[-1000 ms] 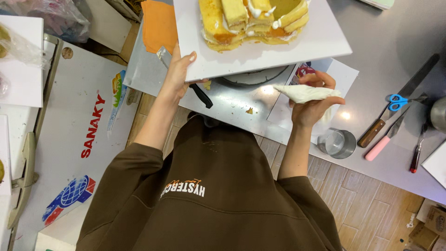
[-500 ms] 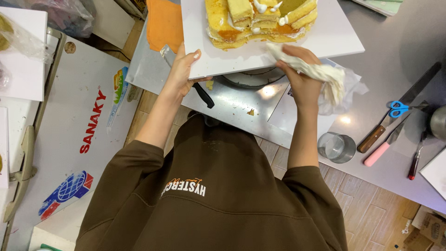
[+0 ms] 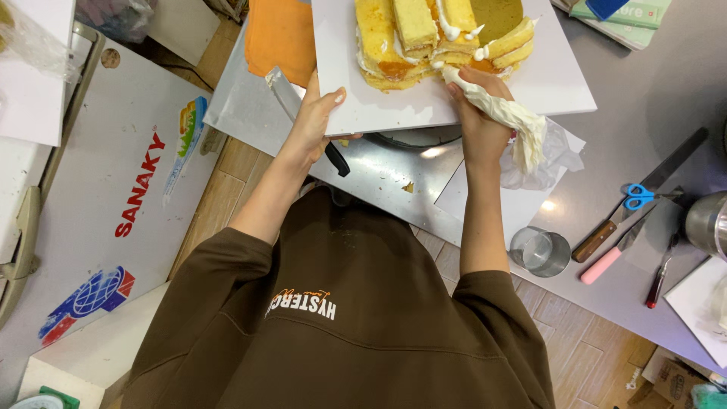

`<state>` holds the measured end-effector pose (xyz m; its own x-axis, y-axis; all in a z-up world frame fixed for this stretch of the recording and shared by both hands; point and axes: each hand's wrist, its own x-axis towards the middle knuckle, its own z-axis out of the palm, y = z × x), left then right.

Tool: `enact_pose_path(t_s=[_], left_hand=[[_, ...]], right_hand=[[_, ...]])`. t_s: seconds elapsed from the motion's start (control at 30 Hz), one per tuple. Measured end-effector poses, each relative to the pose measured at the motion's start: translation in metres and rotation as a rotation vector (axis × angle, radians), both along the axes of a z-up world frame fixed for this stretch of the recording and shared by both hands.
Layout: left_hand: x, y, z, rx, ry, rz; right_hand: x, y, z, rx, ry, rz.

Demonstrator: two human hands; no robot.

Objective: The person assembles a cake by cutting layers of flavored sponge cake with a knife, placing them on a board, and applying cream between the layers using a piping bag.

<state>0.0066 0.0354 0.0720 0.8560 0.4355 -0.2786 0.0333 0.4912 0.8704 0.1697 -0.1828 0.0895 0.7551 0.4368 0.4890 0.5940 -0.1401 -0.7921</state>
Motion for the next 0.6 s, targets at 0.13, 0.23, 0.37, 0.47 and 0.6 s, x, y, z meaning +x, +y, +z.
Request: enact_pose_path(t_s=[0.13,0.23,0.37,0.47,0.6], left_hand=[[0.002,-0.002,0.001,0.017,0.014,0.011],[0.002,-0.003,0.003,0.021,0.016,0.013],[0.002,-0.003,0.002,0.050,-0.001,0.002],[0.002,-0.005,0.001,0.045,0.006,-0.007],[0.002,-0.006,0.001,0.043,0.009,0.004]], right_hand=[[-0.004,-0.003,-0.001,-0.066,-0.115,0.037],[-0.004,-0.004,-0.004,-0.148,-0.209,0.070],[0.004,-0.003,-0.010,-0.176,-0.298,0.124],[0.008,-0.002,-0.009,-0.221,-0.341,0.133],[0.011,0.004,-0.008,-0.287,-0.451,0.105]])
